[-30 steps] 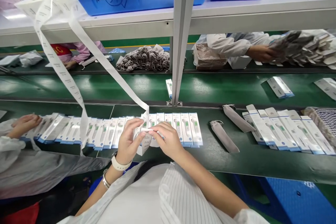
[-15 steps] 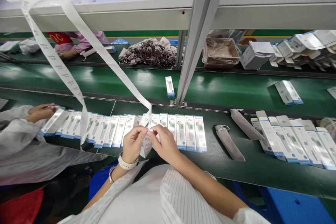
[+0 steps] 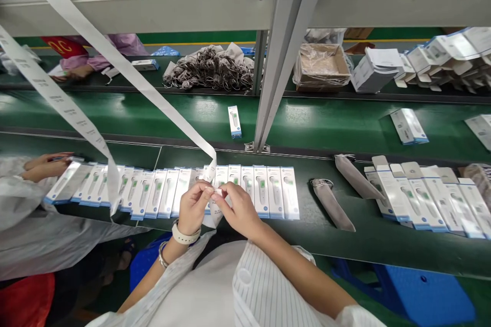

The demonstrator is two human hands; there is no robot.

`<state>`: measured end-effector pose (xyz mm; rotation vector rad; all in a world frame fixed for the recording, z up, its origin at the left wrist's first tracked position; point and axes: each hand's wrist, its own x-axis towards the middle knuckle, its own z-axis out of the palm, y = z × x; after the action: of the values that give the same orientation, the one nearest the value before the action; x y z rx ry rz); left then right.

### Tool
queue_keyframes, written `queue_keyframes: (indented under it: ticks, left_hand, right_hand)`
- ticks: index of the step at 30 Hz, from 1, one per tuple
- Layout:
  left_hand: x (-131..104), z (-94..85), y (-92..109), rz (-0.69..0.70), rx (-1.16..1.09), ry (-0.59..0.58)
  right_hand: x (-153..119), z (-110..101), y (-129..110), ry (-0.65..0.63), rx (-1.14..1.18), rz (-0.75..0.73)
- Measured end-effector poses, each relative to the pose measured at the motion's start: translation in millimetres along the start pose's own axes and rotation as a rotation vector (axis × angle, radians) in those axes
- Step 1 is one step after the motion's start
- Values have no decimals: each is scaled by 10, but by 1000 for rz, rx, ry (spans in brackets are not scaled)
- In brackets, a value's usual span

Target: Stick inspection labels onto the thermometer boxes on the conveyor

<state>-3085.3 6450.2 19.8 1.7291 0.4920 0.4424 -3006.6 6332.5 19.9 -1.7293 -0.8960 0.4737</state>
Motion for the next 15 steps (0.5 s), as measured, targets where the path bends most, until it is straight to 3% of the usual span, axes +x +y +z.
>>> queue_keyframes:
  ticks: [3,9,12,15]
  left_hand:
    - [14,83,-46,-90,-8,50]
    - [-47,280,-214,-177,-9,130]
    - [-23,83,-247,-252,-22,285]
    - [33,-392,-37,-211,120,609]
  right_hand:
    - [6,29,75,-14,-31,7]
    - [171,215,437,114,-195,1]
    - [334,341,679,42,-227,-48]
    - [532,585,861,-89,-393,-72]
